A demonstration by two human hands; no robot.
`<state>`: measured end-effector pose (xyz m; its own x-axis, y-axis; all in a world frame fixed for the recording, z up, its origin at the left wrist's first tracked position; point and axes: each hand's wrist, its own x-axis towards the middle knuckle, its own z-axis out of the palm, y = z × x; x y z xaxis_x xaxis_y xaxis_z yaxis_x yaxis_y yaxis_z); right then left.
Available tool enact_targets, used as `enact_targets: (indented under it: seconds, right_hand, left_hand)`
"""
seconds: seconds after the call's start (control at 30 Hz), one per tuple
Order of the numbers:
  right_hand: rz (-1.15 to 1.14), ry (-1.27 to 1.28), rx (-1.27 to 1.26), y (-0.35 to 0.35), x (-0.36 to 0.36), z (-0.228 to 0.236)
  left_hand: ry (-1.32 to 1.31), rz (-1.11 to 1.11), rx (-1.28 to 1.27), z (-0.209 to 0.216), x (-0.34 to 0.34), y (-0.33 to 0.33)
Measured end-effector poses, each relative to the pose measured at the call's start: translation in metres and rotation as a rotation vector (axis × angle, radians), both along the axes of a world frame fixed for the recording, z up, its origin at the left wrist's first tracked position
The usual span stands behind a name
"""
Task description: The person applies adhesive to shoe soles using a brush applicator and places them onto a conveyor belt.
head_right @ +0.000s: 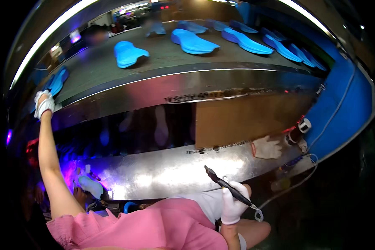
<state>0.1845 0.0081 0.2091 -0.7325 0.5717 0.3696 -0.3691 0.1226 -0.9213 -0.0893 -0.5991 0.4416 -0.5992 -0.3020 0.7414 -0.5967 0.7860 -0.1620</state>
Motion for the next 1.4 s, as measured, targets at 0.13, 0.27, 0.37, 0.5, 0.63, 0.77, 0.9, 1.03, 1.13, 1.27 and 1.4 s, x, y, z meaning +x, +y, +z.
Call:
enact_targets:
  seconds: [0.13,0.27,0.37,0.5,0.63,0.77,0.9,1.03,1.13,1.27,1.4]
  right_hand:
    - [0.029,-0.030,-0.188,0.003,0.002,0.003]
    - [-0.046,-0.030,-0.219,0.004,0.001,0.001]
    - [-0.184,-0.070,-0.250,0.007,0.000,-0.008]
    - [-0.348,-0.048,-0.253,0.032,0.011,-0.016]
    - [-0.469,-0.084,-0.393,0.051,0.029,-0.020]
    - [-0.405,-0.206,-0.342,0.051,0.004,-0.030]
    - [-0.285,-0.451,-0.208,0.066,-0.047,-0.057]
    - [-0.402,-0.747,0.380,0.061,-0.086,-0.076]
    - [-0.494,-0.668,0.492,0.046,-0.091,-0.092]
    - [-0.408,-0.768,0.521,0.034,-0.076,-0.071]
    - [-0.123,-0.609,0.554,0.014,-0.028,-0.011]
  left_hand:
    - [0.238,-0.631,0.326,-0.023,-0.024,-0.047]
    - [0.658,-1.195,0.750,-0.048,0.029,0.105]
    - [0.692,-1.128,0.495,-0.085,0.087,0.228]
    - [0.408,-1.806,-0.004,-0.138,0.127,0.313]
    - [-0.176,-2.280,0.409,-0.240,0.131,0.385]
    - [-0.293,-2.298,0.727,-0.322,0.128,0.458]
    - [-0.442,-2.094,0.746,-0.353,0.139,0.472]
    - [-0.878,-1.443,2.052,-0.329,0.145,0.486]
    - [-1.253,-0.331,3.173,-0.354,0.113,0.505]
    - [-2.010,-0.486,3.581,-0.346,0.122,0.520]
    - [-1.161,-0.303,3.296,-0.321,0.130,0.526]
